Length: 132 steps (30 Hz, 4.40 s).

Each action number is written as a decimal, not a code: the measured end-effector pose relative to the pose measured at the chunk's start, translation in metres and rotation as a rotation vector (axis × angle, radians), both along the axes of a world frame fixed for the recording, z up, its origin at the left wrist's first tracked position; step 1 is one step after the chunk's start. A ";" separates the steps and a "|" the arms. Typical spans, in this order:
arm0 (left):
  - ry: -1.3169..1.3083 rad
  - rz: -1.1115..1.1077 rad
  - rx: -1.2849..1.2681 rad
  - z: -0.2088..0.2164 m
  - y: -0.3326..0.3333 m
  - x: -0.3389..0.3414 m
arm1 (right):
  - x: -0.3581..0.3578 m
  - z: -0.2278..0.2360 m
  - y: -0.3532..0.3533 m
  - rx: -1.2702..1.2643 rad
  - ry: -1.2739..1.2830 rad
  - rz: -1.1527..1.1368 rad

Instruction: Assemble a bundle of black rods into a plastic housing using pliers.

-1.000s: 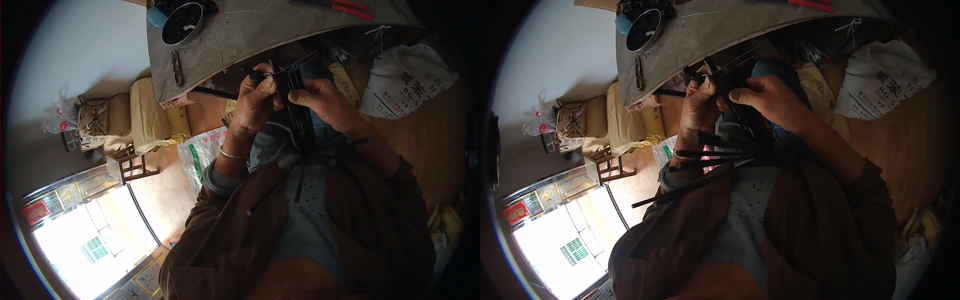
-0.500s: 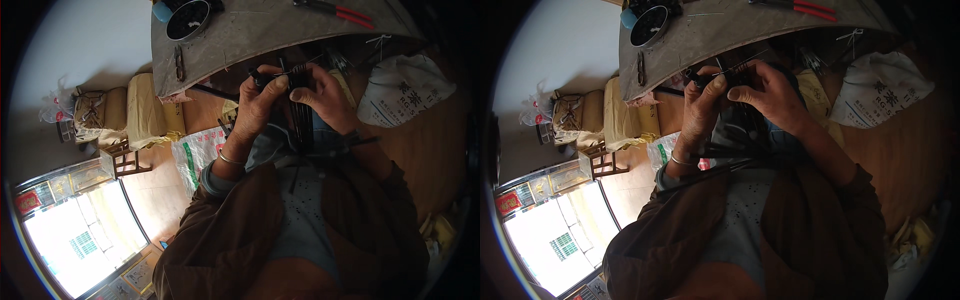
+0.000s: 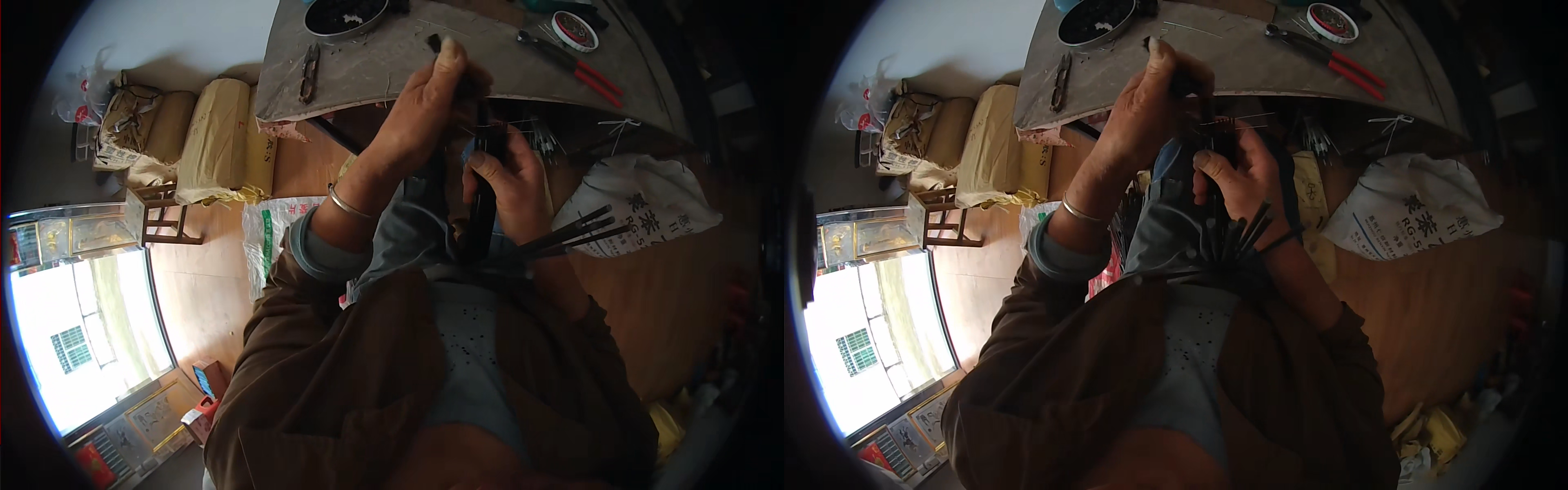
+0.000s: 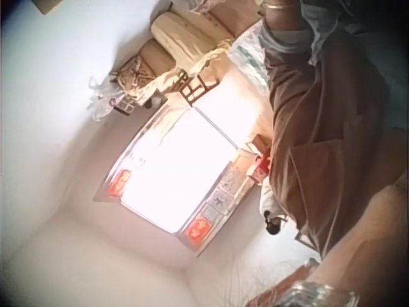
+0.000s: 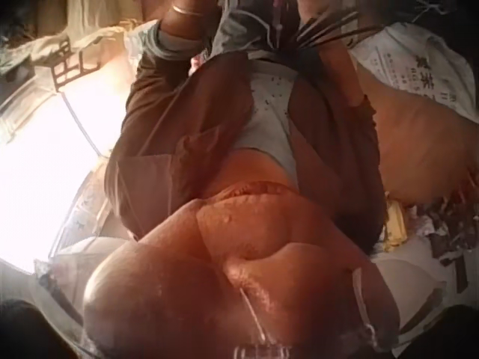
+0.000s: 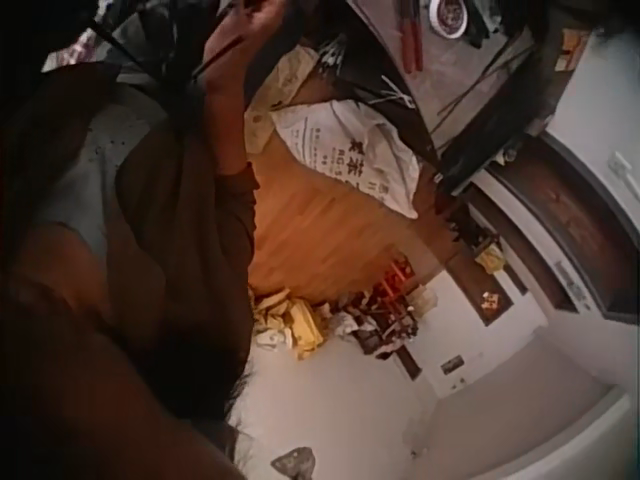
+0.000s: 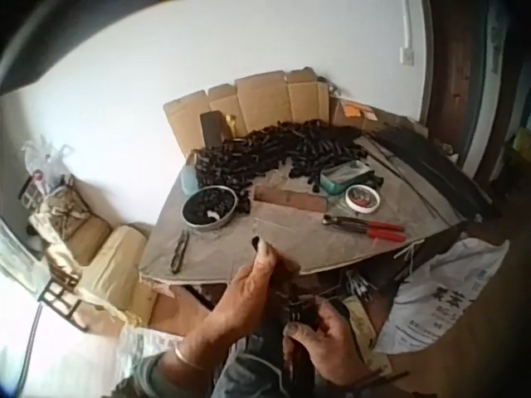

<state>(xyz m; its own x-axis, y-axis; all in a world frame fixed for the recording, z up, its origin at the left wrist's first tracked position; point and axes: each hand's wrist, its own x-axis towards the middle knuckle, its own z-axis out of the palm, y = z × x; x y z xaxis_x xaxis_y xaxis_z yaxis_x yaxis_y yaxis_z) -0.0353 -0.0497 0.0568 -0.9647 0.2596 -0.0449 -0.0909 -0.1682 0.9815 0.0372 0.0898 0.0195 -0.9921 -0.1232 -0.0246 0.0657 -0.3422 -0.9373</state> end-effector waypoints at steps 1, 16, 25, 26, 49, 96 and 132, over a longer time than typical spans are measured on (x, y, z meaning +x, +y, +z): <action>0.049 -0.139 -0.082 0.005 0.004 -0.003 | -0.001 0.002 -0.001 0.011 0.005 0.007; -0.116 -0.379 0.209 -0.021 0.001 -0.011 | 0.002 -0.005 0.002 0.030 -0.018 -0.037; 0.082 -0.271 0.048 -0.019 0.002 -0.008 | 0.001 -0.005 0.004 0.027 -0.049 -0.050; 0.094 -0.269 0.039 -0.020 0.002 -0.009 | 0.001 -0.005 0.004 0.030 -0.051 -0.046; -0.163 -0.244 0.401 -0.031 0.001 0.001 | -0.006 -0.013 0.010 -0.146 -0.103 0.090; 0.347 -0.303 0.087 0.008 -0.004 0.047 | -0.024 -0.046 0.041 -0.364 0.039 0.171; 0.184 0.204 -0.056 -0.026 0.028 0.048 | -0.035 -0.023 0.046 0.089 -0.092 0.214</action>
<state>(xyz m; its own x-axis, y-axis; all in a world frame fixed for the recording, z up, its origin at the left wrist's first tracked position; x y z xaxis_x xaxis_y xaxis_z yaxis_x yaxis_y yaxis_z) 0.0124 -0.0213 0.0306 -0.9900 0.0611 0.1270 0.1197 -0.1100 0.9867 0.0024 0.1362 -0.0033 -0.9369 -0.3232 -0.1335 0.2138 -0.2275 -0.9500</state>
